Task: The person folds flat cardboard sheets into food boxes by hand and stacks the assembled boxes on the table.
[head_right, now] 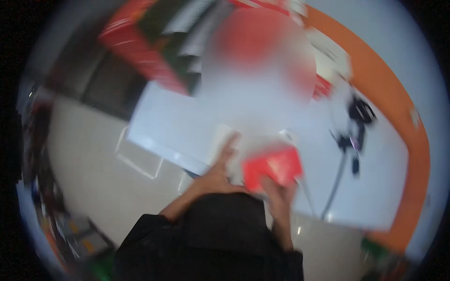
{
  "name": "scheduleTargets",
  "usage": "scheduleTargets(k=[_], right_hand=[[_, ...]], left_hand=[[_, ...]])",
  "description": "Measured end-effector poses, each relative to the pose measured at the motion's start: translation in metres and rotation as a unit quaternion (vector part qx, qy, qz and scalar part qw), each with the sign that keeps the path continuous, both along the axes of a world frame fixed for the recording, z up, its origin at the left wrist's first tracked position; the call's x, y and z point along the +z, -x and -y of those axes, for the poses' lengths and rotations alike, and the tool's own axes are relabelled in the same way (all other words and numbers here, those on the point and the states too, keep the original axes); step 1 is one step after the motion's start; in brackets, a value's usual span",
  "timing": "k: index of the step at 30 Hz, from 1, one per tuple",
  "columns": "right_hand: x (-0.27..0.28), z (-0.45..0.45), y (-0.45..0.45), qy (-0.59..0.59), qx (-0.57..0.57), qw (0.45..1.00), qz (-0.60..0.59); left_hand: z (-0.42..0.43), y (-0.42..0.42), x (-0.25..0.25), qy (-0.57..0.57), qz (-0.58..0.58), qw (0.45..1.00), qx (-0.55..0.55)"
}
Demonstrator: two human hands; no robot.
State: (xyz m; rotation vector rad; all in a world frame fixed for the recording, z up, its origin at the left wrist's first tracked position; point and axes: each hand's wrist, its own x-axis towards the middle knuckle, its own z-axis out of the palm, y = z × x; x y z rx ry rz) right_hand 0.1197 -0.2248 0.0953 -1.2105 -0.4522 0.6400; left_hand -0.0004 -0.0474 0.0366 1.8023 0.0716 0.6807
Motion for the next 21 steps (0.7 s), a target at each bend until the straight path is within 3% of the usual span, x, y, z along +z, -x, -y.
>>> scheduleTargets(k=[2,3,4,5,7,11,14,16,19,21], right_hand=[[-0.011,0.006,-0.005,-0.103,0.0,0.994,0.045],[-0.01,0.002,-0.006,-0.086,-0.013,0.996,0.029],[-0.011,-0.009,-0.007,-0.105,0.066,0.991,0.054],[-0.01,-0.022,-0.009,-0.121,0.135,0.98,0.083],[0.0,-0.04,-0.002,0.071,0.231,0.928,0.284],[-0.034,-0.058,0.022,0.381,0.27,0.69,0.553],[-0.124,-0.04,-0.001,0.296,0.225,0.774,0.513],[-0.133,-0.04,-0.01,0.284,0.231,0.818,0.443],[-0.125,-0.033,-0.02,0.284,0.25,0.87,0.316],[-0.121,-0.028,-0.031,0.254,0.275,0.883,0.282]], left_hand=[[0.002,-0.005,-0.015,0.047,-0.067,0.997,0.006],[0.003,-0.006,-0.023,0.056,-0.094,0.994,0.009],[0.002,-0.005,-0.024,0.175,-0.116,0.977,-0.039],[0.002,-0.004,-0.016,0.161,-0.129,0.978,-0.001],[0.002,-0.007,-0.034,0.198,-0.116,0.973,0.036],[-0.017,0.003,-0.043,0.268,-0.211,0.939,0.035],[-0.029,0.018,-0.038,0.353,-0.306,0.884,-0.032],[-0.034,0.027,-0.023,0.35,-0.378,0.853,-0.087],[-0.022,0.032,-0.048,0.242,-0.14,0.96,0.023],[-0.027,0.034,-0.051,0.054,-0.104,0.993,-0.009]])
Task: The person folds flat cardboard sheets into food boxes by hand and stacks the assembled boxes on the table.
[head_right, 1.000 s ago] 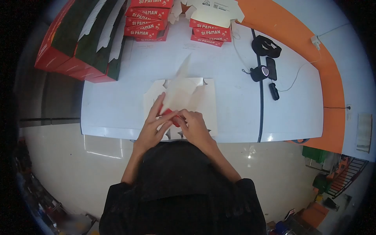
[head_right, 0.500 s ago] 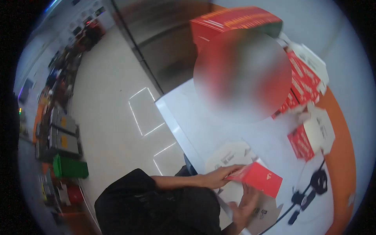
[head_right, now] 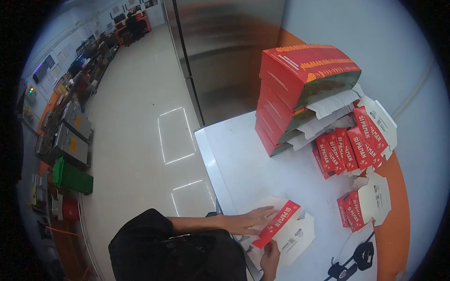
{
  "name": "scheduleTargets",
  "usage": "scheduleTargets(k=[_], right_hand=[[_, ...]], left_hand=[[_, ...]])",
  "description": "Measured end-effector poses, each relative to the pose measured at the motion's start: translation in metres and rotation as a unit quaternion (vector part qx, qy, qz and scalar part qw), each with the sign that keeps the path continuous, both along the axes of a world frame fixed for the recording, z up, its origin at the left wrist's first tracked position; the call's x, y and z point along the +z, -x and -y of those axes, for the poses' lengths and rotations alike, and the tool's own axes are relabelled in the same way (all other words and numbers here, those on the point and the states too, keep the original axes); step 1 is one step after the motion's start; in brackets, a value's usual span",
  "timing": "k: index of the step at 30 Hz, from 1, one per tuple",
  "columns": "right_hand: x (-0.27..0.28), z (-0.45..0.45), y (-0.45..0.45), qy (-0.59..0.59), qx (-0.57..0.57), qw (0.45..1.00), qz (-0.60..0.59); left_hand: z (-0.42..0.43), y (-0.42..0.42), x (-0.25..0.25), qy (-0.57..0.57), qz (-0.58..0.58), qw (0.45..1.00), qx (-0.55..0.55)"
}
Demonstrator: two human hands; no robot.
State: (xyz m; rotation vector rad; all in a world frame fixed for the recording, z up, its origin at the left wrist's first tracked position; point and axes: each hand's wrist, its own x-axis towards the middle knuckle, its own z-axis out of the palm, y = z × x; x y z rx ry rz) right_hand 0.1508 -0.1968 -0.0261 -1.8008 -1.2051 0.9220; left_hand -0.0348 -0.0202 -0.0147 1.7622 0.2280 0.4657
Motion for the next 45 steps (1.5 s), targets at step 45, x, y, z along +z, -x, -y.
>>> scheduleTargets(k=[45], right_hand=[[0.101,0.006,-0.011,-0.317,-0.261,0.911,0.038]], left_hand=[[-0.018,0.007,0.027,0.047,-0.06,0.991,0.11]])
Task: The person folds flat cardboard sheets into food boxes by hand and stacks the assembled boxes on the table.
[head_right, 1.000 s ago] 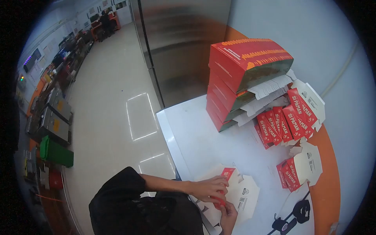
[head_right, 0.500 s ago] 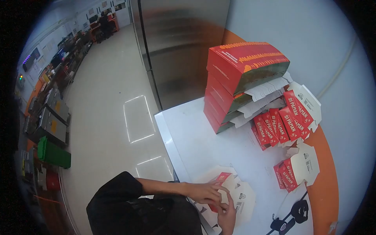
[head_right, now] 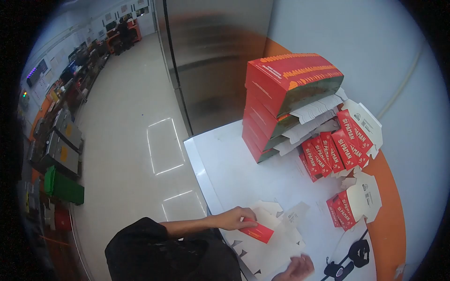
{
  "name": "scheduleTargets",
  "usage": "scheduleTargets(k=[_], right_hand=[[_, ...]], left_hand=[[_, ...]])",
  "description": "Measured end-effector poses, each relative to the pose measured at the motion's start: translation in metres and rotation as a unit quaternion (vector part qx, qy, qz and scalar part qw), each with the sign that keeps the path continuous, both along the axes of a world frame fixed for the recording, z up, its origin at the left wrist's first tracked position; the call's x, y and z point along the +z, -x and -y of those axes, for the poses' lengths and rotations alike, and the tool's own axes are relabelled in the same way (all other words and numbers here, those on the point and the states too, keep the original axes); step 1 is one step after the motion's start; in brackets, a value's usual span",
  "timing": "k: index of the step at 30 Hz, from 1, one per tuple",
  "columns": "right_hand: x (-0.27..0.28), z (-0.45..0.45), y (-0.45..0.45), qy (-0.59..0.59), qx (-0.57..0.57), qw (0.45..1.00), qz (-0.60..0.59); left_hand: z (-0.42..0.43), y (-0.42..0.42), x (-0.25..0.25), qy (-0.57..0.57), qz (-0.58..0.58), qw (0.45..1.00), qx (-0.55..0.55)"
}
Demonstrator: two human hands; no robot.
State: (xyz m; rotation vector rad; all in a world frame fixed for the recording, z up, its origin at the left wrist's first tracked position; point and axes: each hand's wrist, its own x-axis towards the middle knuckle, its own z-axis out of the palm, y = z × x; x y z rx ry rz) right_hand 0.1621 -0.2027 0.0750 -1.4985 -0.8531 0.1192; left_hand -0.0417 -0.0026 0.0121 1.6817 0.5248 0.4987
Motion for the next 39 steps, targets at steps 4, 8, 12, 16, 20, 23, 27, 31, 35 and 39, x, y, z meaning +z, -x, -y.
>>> scheduleTargets(k=[4,8,12,16,20,23,27,31,35,39], right_hand=[[-0.003,-0.012,0.009,0.173,0.141,0.961,0.162],[-0.013,-0.023,0.025,0.249,0.12,0.96,0.042],[-0.038,-0.022,0.012,0.229,0.04,0.968,-0.089],[-0.025,-0.023,0.02,0.248,0.145,0.955,0.072],[-0.032,-0.022,0.027,0.221,0.157,0.961,0.051],[-0.041,-0.031,0.038,0.127,-0.005,0.992,-0.022],[-0.048,-0.034,0.032,0.085,-0.102,0.991,-0.034],[-0.034,-0.018,0.021,0.174,0.099,0.979,-0.024],[-0.022,-0.022,0.015,0.198,0.191,0.961,-0.041],[-0.023,-0.013,0.008,0.249,0.261,0.932,-0.022]], left_hand=[[0.008,-0.007,0.005,-0.033,0.032,0.998,-0.035],[0.023,-0.011,0.017,-0.079,0.033,0.995,-0.057],[0.026,-0.011,0.019,-0.078,0.01,0.996,-0.052],[0.029,-0.015,0.027,-0.129,0.056,0.989,-0.044],[0.023,-0.015,0.031,-0.17,0.065,0.98,-0.076],[0.027,-0.02,0.034,-0.162,0.034,0.984,-0.063],[0.041,-0.03,0.035,-0.152,0.031,0.987,-0.027],[0.043,-0.032,0.034,-0.146,0.058,0.987,-0.03],[0.039,-0.029,0.044,-0.148,0.039,0.986,-0.064],[0.035,-0.036,0.04,-0.216,0.022,0.976,-0.031]])
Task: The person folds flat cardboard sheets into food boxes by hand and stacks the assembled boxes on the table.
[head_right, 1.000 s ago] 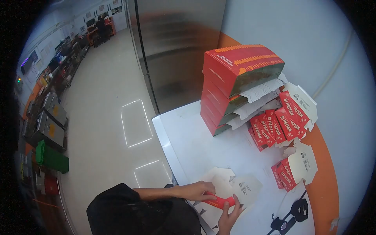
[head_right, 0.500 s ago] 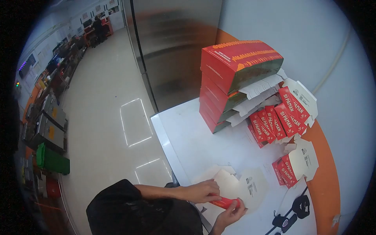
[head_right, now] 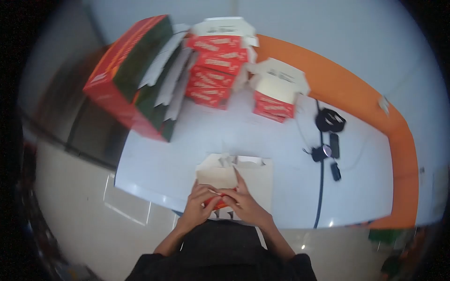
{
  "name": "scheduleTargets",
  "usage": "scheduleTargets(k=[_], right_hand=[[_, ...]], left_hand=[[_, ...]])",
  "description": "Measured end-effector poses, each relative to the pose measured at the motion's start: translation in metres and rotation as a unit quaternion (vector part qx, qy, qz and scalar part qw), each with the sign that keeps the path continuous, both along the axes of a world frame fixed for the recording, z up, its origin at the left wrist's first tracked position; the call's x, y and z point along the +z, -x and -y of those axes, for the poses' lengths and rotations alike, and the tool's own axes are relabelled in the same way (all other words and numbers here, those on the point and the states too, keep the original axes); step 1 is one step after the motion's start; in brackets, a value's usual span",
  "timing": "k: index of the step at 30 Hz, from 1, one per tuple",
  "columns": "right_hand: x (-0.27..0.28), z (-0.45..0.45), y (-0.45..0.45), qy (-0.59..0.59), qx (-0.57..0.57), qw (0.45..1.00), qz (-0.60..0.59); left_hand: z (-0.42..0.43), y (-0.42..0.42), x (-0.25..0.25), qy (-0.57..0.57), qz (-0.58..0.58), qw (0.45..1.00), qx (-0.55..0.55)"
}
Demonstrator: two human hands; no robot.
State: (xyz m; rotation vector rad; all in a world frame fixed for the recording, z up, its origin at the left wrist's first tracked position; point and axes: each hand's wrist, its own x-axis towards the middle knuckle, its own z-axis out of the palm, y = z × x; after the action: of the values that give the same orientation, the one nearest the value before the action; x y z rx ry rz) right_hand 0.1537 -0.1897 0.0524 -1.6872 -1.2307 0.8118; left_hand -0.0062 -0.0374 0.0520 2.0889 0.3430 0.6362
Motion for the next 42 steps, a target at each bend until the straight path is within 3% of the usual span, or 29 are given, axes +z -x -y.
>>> scheduleTargets(k=[2,3,4,7,10,12,15,18,21,22,23,26,27,30,36,42], right_hand=[[0.022,-0.003,0.01,-0.002,0.001,0.996,0.089],[0.025,-0.002,0.016,0.072,0.011,0.996,0.052],[0.022,-0.003,0.022,0.062,-0.031,0.996,0.057],[0.003,-0.004,0.026,0.028,-0.138,0.988,0.066],[-0.014,-0.004,0.012,-0.028,-0.213,0.973,0.079],[-0.009,-0.006,-0.009,-0.085,-0.234,0.96,0.126],[-0.007,-0.003,-0.067,-0.187,-0.3,0.92,0.168],[0.043,-0.01,-0.15,-0.288,-0.285,0.907,0.114],[0.068,-0.03,-0.25,-0.299,-0.261,0.91,0.118],[0.084,-0.042,-0.268,-0.249,-0.266,0.926,0.101],[0.091,-0.05,-0.291,-0.178,-0.271,0.933,0.156],[0.067,-0.058,-0.35,-0.038,-0.299,0.923,0.238],[0.046,-0.054,-0.36,-0.052,-0.335,0.912,0.231],[0.0,-0.045,-0.335,-0.123,-0.351,0.92,0.121],[-0.067,0.024,-0.221,0.019,-0.327,0.945,0.013],[-0.094,0.046,-0.205,0.094,-0.343,0.926,-0.126]], left_hand=[[0.006,-0.01,-0.005,-0.049,0.007,0.998,0.036],[0.009,-0.014,-0.006,-0.061,0.007,0.997,0.049],[0.01,-0.018,-0.005,-0.073,0.004,0.995,0.067],[0.007,-0.027,0.016,-0.114,-0.068,0.991,-0.035],[0.004,-0.038,0.031,-0.101,-0.12,0.966,-0.206],[0.005,-0.034,0.035,-0.129,-0.125,0.97,-0.165],[-0.006,-0.02,0.023,-0.121,-0.143,0.978,-0.093],[-0.021,0.003,-0.023,-0.118,-0.225,0.967,-0.031],[-0.021,0.028,-0.067,-0.144,-0.356,0.923,-0.035],[-0.02,0.031,-0.068,-0.15,-0.391,0.906,-0.058],[-0.018,0.034,-0.071,-0.156,-0.425,0.888,-0.082],[-0.005,0.032,-0.099,-0.196,-0.356,0.903,-0.139],[0.0,0.026,-0.101,-0.191,-0.338,0.907,-0.164],[0.021,0.003,-0.109,-0.18,-0.27,0.92,-0.218],[0.039,-0.016,-0.146,-0.197,-0.175,0.92,-0.291],[0.036,-0.018,-0.137,-0.15,-0.12,0.943,-0.27]])
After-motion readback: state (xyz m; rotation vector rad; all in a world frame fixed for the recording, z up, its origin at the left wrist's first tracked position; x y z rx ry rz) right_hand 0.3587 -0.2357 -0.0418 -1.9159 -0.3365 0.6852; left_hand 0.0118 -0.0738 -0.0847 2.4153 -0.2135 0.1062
